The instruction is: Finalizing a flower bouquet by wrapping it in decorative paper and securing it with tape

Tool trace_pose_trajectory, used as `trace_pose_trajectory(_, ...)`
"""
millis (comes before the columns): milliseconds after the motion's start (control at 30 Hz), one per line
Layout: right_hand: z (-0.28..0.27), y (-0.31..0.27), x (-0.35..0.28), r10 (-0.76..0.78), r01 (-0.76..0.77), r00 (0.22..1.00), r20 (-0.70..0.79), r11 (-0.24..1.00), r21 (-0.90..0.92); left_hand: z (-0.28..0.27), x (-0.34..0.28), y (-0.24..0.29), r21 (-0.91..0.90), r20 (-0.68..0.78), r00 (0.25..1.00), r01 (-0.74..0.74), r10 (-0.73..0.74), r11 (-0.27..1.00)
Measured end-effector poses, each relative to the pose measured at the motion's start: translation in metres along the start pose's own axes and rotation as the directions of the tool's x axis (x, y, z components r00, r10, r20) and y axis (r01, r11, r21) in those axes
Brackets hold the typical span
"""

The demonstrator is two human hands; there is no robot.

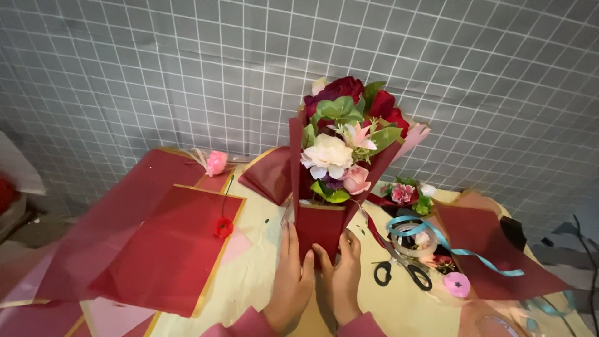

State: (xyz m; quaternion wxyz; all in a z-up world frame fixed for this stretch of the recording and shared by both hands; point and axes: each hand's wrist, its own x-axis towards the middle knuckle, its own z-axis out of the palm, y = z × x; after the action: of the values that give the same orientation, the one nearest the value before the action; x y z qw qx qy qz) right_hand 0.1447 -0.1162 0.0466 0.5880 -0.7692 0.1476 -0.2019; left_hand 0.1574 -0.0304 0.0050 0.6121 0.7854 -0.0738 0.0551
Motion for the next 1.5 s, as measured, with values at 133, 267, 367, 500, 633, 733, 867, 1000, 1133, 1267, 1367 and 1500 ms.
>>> trace_pose_trajectory(133, -0.002, 0.021, 0.007, -0.136, 0.132, 0.991, -0.006, 0.971, -0.200, 0.003, 0.000, -0.006, 0.007, -0.052, 0.997, -0.059, 0.059, 0.998)
trace_pose_trajectory(267, -0.003, 0.004, -0.006, -0.040, 0.032, 0.998, -0.050, 0.988, -0.151, -0.001, -0.007, 0.010, -0.008, 0.019, 1.000, 0.018, -0.018, 1.000)
trace_pose_trajectory(367, -0.001, 0.012, -0.004, -0.061, 0.049, 0.997, -0.049, 0.975, -0.217, -0.003, -0.014, 0.017, 0.020, 0.007, 0.999, -0.041, 0.041, 0.999)
trace_pose_trajectory(500, -0.002, -0.004, -0.008, -0.031, 0.015, 0.998, -0.059, 0.966, -0.258, -0.002, -0.020, 0.016, 0.046, 0.051, 0.996, -0.074, 0.072, 0.996)
trace_pose_trajectory(633, 0.000, 0.013, 0.000, -0.037, 0.035, 0.999, 0.000, 0.958, -0.283, 0.001, -0.023, 0.014, 0.048, 0.063, 0.993, -0.099, 0.096, 0.994)
trace_pose_trajectory(733, -0.003, 0.017, 0.004, 0.000, -0.009, 1.000, -0.030, 0.960, -0.280, 0.006, -0.029, 0.013, 0.009, 0.118, 0.986, -0.117, 0.115, 0.993)
trace_pose_trajectory(867, -0.007, 0.015, 0.009, 0.040, -0.042, 0.999, -0.031, 0.996, -0.079, 0.009, -0.034, 0.017, -0.034, 0.159, 0.973, -0.167, 0.170, 0.985)
trace_pose_trajectory(1000, -0.012, -0.003, 0.010, 0.195, -0.192, 0.981, 0.002, 0.965, 0.178, 0.015, -0.032, 0.008, -0.080, 0.229, 0.963, -0.125, 0.140, 0.989)
trace_pose_trajectory(1133, -0.013, -0.007, 0.010, 0.175, -0.172, 0.984, -0.014, 0.976, 0.137, 0.011, -0.031, 0.016, -0.073, 0.268, 0.960, -0.062, 0.080, 0.995)
trace_pose_trajectory(1267, -0.014, 0.002, 0.017, 0.055, -0.052, 0.998, -0.011, 0.979, 0.196, 0.011, -0.025, 0.011, -0.060, 0.307, 0.948, -0.070, 0.085, 0.996)
trace_pose_trajectory(1367, -0.016, 0.010, 0.015, -0.013, 0.013, 1.000, 0.005, 0.995, 0.104, 0.007, -0.030, 0.015, -0.066, 0.328, 0.940, -0.079, 0.097, 0.995)
trace_pose_trajectory(1500, -0.019, 0.007, 0.016, 0.101, -0.103, 0.995, -0.018, 0.985, -0.141, 0.012, -0.026, 0.005, -0.046, 0.334, 0.935, -0.112, 0.121, 0.993)
